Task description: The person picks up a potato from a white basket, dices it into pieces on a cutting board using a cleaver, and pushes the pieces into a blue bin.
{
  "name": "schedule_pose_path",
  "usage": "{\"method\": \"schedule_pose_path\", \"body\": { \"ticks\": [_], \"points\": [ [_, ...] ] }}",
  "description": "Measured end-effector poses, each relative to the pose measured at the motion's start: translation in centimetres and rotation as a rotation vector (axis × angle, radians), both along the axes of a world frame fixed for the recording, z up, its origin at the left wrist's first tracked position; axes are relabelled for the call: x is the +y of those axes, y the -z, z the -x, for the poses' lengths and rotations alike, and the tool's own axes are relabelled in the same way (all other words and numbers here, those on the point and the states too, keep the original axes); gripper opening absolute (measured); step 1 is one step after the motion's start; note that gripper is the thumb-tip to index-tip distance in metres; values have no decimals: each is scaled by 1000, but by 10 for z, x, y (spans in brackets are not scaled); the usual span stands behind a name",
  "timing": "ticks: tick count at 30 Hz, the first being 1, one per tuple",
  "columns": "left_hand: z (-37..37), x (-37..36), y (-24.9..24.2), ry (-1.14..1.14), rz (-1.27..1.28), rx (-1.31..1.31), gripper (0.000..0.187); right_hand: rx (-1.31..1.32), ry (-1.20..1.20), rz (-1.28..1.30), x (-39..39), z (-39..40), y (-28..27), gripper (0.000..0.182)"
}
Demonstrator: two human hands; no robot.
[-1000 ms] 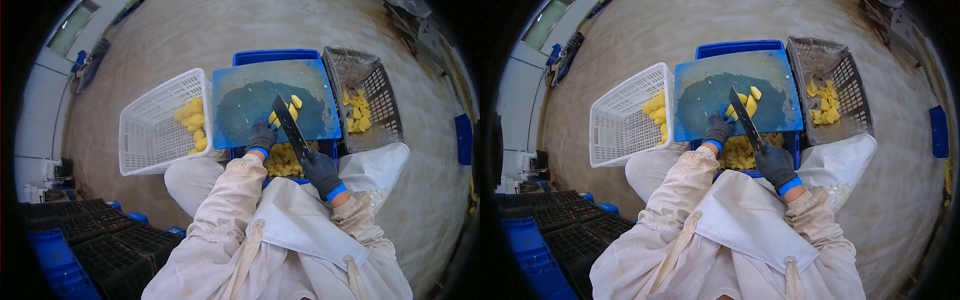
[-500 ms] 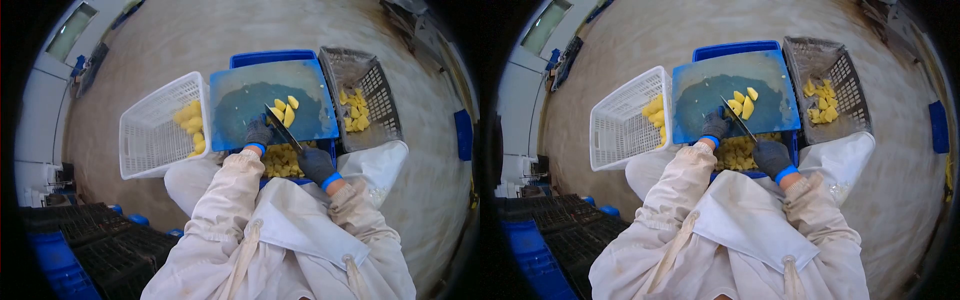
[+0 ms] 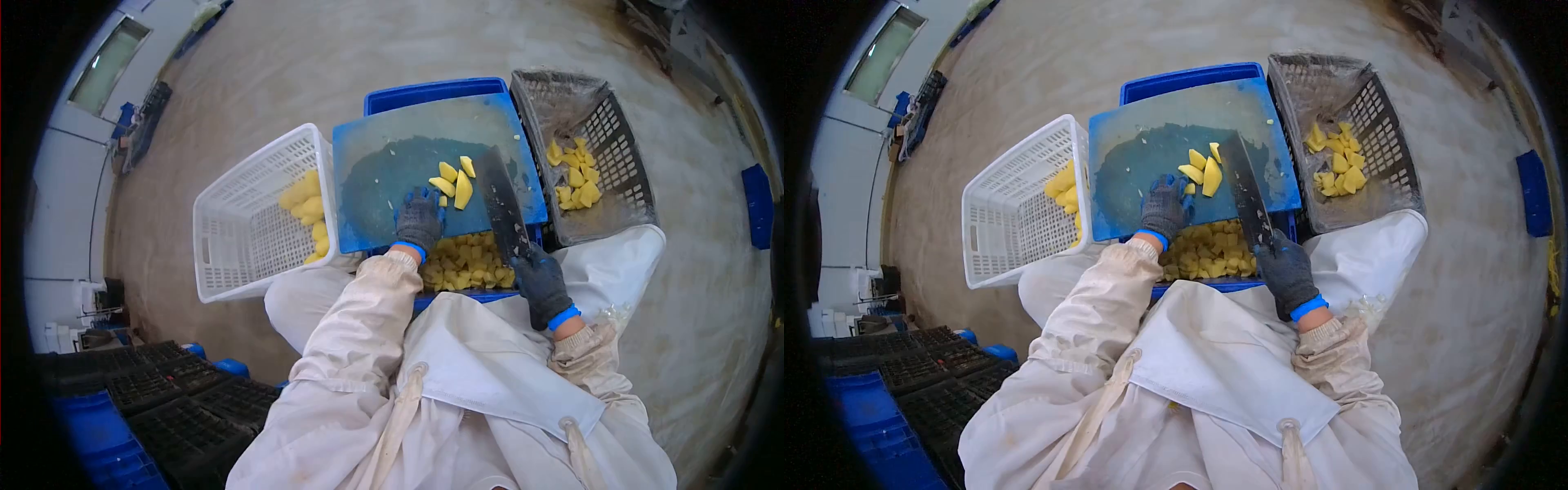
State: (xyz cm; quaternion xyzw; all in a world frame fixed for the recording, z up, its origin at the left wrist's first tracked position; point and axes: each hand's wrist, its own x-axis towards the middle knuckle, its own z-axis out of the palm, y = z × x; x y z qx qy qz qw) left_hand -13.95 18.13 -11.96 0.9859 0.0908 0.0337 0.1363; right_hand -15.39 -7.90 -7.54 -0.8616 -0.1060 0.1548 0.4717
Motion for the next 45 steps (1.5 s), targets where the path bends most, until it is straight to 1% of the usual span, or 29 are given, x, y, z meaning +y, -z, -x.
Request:
{"method": "schedule_pose_path", "body": {
  "ticks": [1,2,4,6,8,9,10,11,13,15,17,19,20,24,26,27,29,30,32,33,35,36,38,39,41,42,43,44,45],
  "points": [
    [9,-3,-2,97,-64,-55,42,25,-13,22,1,-1,-3,22],
    [21,-6,-4,95,-65,-50,42,48,-25,41,3,-1,-7,22],
    [37,-15,-32,376,32,181,40,74,-26,68,7,-2,-20,22],
    [36,-12,-42,405,1,207,40,103,-23,99,8,-2,-22,23],
    [27,-3,-42,439,-22,232,41,2,-15,58,8,0,-20,22],
    [8,7,-38,354,62,66,41,5,-13,66,8,2,-17,22],
    [-10,14,-34,268,144,-104,41,12,-19,21,10,2,-13,22],
    [-23,19,-28,270,151,-108,41,18,-24,-25,12,2,-12,22],
    [-41,25,-18,261,-94,58,41,16,-38,15,16,5,-16,22],
    [-38,17,-8,223,-137,78,40,19,-53,50,21,8,-20,22],
    [-29,10,-3,188,-187,103,39,-78,-80,204,28,12,-21,22],
    [-13,1,-6,-22,94,115,35,-88,-97,235,32,14,-18,22],
    [-7,0,2,-18,87,19,31,-97,-119,269,33,15,-18,22],
    [-2,-1,4,-36,96,28,29,-111,-159,346,39,18,-27,22],
    [-3,1,5,-18,113,15,30,-97,-226,428,41,18,-31,21],
    [-3,1,4,-17,113,15,30,-96,-226,428,42,18,-27,21],
    [-2,0,3,-41,134,48,30,-180,-356,557,45,19,-13,22],
    [-1,0,1,-43,133,49,30,-180,-358,555,48,18,-7,22],
    [-3,-1,-5,-49,152,63,32,-45,-285,542,56,13,-1,24],
    [-5,0,-5,-45,147,57,32,-50,-279,538,53,15,-2,24],
    [-13,2,-3,7,38,-55,34,-73,-196,315,42,15,-7,24],
    [-13,1,-4,8,44,-45,34,-62,-196,320,35,16,-9,24],
    [-13,-2,-14,152,10,69,38,-40,-43,10,20,19,-13,25],
    [-12,-5,-20,154,7,65,38,-44,-41,7,10,14,-8,25],
    [-3,-13,-29,386,-84,362,41,-80,71,18,-10,9,8,25],
    [-3,-16,-38,389,-92,361,41,184,149,-41,-8,7,-26,23],
    [-3,-20,-46,345,71,411,45,184,153,-45,-8,4,-24,23],
    [-2,-24,-49,298,239,463,49,211,201,-106,-12,3,-20,22],
    [-7,-29,-45,299,241,466,49,236,247,-166,-14,3,-18,22]
  ]
}}
